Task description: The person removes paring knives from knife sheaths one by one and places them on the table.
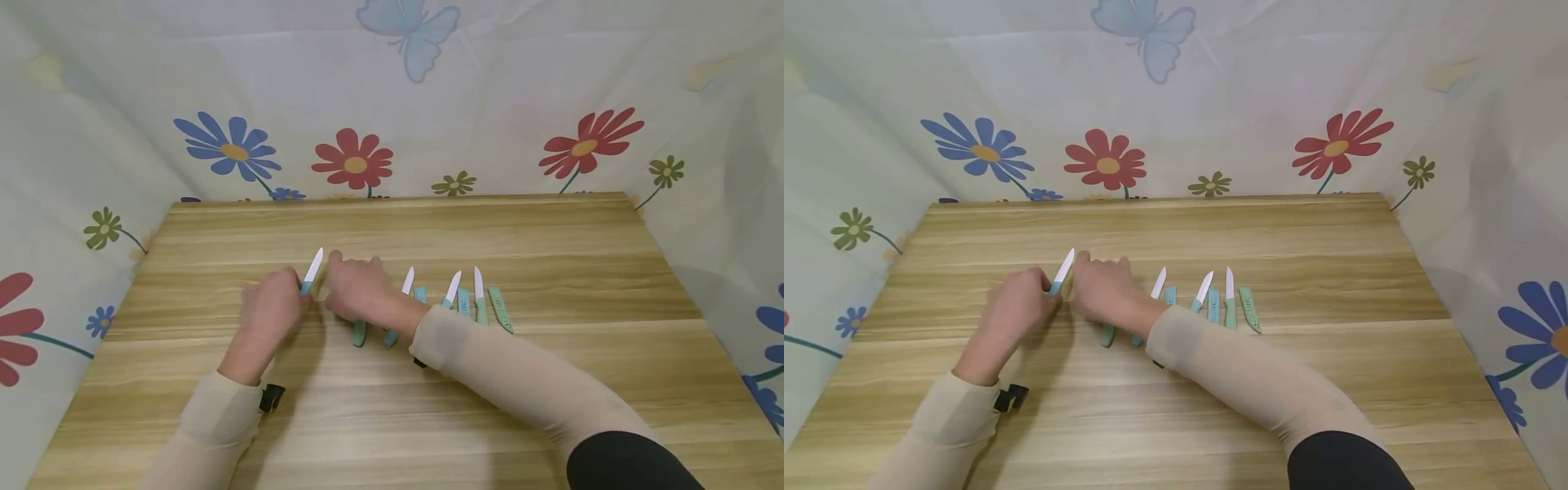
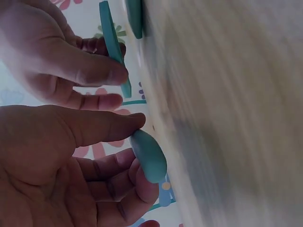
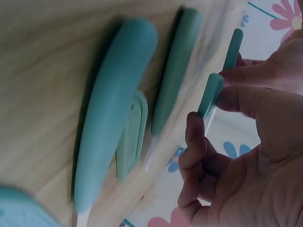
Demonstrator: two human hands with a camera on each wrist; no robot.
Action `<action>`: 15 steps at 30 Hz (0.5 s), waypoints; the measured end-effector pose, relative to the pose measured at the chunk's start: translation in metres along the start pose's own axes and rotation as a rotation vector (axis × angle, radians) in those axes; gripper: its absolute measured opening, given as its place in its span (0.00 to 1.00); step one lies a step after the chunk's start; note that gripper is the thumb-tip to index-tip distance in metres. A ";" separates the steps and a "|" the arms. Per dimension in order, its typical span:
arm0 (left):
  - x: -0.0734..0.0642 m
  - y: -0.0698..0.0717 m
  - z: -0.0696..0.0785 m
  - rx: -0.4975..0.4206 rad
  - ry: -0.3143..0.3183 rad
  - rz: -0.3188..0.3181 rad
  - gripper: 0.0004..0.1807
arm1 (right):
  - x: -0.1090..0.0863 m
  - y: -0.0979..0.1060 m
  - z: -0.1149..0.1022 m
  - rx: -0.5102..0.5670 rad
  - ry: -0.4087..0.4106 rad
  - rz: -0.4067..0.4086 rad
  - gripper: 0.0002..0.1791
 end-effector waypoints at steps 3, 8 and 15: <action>0.000 -0.005 -0.001 -0.013 0.005 -0.010 0.08 | 0.000 -0.003 -0.005 0.001 -0.013 0.029 0.32; 0.001 -0.011 0.000 -0.029 0.007 -0.026 0.07 | 0.003 -0.010 -0.011 -0.024 -0.030 0.074 0.25; 0.001 -0.018 0.003 -0.030 0.030 -0.067 0.06 | 0.006 -0.019 -0.013 -0.077 -0.048 0.088 0.20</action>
Point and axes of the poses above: each hand's wrist, its own x-axis towards the middle knuckle, its own y-axis out of the back of the hand, z = x × y, the point moved 9 cm from there along x, towards the middle knuckle, and after that the axes turned 6 degrees about -y, right-handed, at the moved point
